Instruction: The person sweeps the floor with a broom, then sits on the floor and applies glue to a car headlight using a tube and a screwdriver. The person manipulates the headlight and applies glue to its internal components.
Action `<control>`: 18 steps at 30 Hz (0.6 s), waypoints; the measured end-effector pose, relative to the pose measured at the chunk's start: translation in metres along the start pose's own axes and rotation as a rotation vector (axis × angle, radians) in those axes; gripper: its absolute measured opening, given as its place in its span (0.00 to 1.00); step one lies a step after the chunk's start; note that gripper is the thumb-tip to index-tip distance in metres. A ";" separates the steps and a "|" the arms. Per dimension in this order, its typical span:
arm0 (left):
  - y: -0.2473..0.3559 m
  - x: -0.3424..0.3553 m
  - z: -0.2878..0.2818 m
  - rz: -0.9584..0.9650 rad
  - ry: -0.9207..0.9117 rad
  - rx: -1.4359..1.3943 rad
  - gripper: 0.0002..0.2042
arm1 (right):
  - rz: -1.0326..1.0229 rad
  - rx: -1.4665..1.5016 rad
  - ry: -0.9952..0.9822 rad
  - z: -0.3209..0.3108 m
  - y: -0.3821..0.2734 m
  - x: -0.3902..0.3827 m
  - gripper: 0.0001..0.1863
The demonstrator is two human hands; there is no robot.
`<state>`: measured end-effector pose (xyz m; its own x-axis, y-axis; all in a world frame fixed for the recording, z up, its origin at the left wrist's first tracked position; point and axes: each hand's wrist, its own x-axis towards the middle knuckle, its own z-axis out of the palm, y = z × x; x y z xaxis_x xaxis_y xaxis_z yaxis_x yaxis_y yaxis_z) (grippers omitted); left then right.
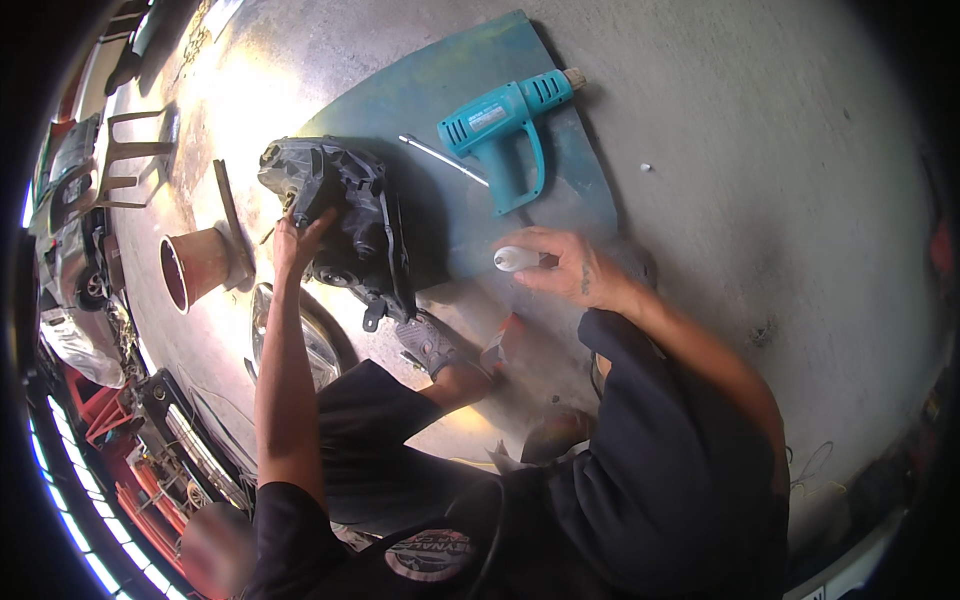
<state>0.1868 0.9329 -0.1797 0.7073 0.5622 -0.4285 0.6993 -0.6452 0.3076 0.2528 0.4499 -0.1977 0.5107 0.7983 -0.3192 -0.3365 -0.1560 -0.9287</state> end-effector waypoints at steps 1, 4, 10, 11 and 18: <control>0.000 0.003 0.002 0.010 0.022 0.019 0.40 | -0.026 -0.006 0.006 0.000 0.005 0.000 0.22; -0.003 0.015 0.005 0.034 0.136 0.195 0.34 | -0.059 -0.023 0.019 -0.001 0.014 -0.003 0.23; -0.050 0.017 0.007 0.120 0.271 0.222 0.33 | -0.056 -0.022 0.031 -0.001 0.020 -0.005 0.23; -0.053 0.014 0.008 0.164 0.328 0.217 0.34 | -0.033 0.015 0.034 -0.001 0.019 -0.006 0.23; -0.005 -0.070 0.001 0.076 0.185 -0.327 0.18 | -0.084 0.051 0.182 -0.016 -0.007 -0.027 0.22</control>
<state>0.1334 0.8968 -0.1520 0.7443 0.6221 -0.2430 0.6193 -0.5066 0.5999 0.2542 0.4200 -0.1853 0.6716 0.6884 -0.2737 -0.3235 -0.0598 -0.9443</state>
